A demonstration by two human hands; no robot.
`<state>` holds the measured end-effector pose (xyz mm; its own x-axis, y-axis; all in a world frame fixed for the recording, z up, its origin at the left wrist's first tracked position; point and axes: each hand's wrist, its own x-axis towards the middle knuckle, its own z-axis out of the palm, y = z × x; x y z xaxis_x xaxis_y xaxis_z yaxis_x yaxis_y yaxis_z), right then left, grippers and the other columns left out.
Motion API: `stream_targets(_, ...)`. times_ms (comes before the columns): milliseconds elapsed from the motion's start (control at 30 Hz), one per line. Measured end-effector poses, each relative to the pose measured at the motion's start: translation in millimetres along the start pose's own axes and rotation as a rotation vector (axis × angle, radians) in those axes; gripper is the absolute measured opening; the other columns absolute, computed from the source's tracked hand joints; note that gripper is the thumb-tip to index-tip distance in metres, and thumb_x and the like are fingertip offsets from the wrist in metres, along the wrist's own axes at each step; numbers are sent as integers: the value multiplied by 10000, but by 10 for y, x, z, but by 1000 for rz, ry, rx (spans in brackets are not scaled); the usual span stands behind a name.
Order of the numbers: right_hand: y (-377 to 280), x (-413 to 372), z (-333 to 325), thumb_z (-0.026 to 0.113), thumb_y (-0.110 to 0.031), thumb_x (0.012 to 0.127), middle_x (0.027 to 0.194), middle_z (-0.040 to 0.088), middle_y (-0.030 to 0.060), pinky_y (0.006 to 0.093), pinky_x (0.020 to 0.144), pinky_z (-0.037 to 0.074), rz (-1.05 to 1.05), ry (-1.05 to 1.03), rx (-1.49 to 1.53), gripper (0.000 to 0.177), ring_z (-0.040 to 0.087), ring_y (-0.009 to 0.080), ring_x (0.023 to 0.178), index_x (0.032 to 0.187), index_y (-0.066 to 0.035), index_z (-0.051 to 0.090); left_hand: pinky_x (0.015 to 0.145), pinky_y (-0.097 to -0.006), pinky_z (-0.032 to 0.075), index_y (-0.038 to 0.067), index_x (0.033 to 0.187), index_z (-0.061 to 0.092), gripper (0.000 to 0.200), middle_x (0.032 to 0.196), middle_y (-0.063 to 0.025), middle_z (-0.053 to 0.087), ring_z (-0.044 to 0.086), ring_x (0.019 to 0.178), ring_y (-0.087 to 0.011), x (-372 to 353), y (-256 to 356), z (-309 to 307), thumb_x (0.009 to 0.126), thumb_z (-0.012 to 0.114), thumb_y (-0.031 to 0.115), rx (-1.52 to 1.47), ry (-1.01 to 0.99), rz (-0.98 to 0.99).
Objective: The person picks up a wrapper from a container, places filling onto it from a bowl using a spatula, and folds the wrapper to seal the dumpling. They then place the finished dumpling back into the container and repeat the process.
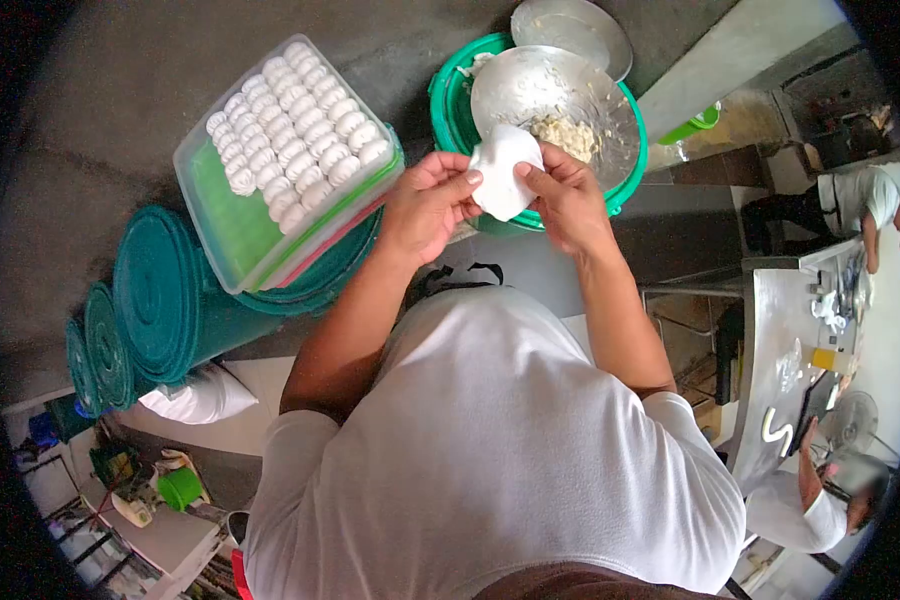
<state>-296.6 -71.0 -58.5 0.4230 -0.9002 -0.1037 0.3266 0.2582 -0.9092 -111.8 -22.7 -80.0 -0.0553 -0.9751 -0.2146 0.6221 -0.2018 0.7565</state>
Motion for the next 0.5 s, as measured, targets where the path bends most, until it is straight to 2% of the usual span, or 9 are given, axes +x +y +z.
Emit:
stream_targets(33, 1, 6, -27, 604, -51, 930, 1021, 684, 87, 288, 768, 536, 0, 0, -2, 231, 650, 141, 883, 1147, 25, 622, 728, -298, 515, 39, 1080, 570, 210, 949, -62, 631, 611, 803, -140, 26, 7, -19, 905, 667, 103, -2, 0, 1)
stream_targets(100, 0, 18, -66, 612, -52, 924, 947, 680, 64, 264, 692, 533, 7, 51, -202, 198, 643, 126, 843, 1101, 33, 638, 737, -302, 516, 28, 1065, 565, 243, 956, -68, 633, 617, 809, -144, 61, 22, -44, 890, 696, 134, 237, 75, 117)
stream_targets(133, 9, 31, -73, 612, -52, 924, 947, 680, 64, 264, 692, 533, 7, 50, -202, 198, 643, 126, 843, 1101, 33, 638, 733, -320, 526, 12, 1109, 557, 325, 955, -82, 638, 628, 802, -184, 83, -9, -3, 857, 724, 132, 532, 183, 217)
stream_targets(167, 15, 49, -81, 610, -53, 924, 935, 671, 57, 264, 663, 535, 10, 37, -262, 192, 642, 126, 824, 1099, 23, 628, 733, -320, 526, 12, 1109, 557, 325, 955, -82, 638, 628, 802, -184, 28, -34, 23, 857, 724, 132, 532, 183, 218)
stream_targets(233, 0, 89, -68, 608, -55, 925, 923, 662, 51, 264, 635, 536, 8, 33, -317, 186, 640, 125, 804, 1098, 12, 619, 846, -335, 508, 38, 1207, 554, 396, 994, -67, 634, 623, 908, -210, -181, 59, 227, 849, 714, 96, 1085, 89, 741)
stream_targets(267, -10, 93, -10, 610, -55, 923, 920, 650, 49, 266, 634, 537, 37, 64, -173, 184, 635, 128, 788, 1097, 5, 603, 885, -328, 496, 41, 1259, 543, 460, 1018, -90, 638, 627, 942, -209, -179, 41, 237, 832, 713, 61, 1224, 3, 830)
stream_targets(367, -89, 109, 31, 655, -107, 905, 962, 622, 59, 277, 642, 545, 78, 79, -1, 239, 626, 144, 768, 1102, -10, 561, 908, -312, 484, 22, 1214, 563, 380, 1059, -90, 644, 622, 970, -179, -57, -129, 45, 858, 690, 56, 968, -36, 649)
stream_targets(400, -212, 66, 69, 680, -138, 892, 975, 618, 61, 288, 688, 546, 66, 89, -128, 286, 630, 156, 808, 1115, -4, 561, 903, -294, 483, -4, 1174, 578, 275, 1068, -81, 650, 620, 964, -149, -6, -87, 32, 908, 628, 47, 669, -36, 455)
stream_targets(500, -153, 107, -102, 745, -225, 856, 1057, 619, 66, 302, 814, 523, -108, -35, -347, 428, 625, 173, 944, 1172, -5, 560, 761, -283, 530, -13, 1124, 621, 217, 970, -55, 679, 644, 850, -120, 38, 93, -51, 976, 569, 136, 373, -171, 231)
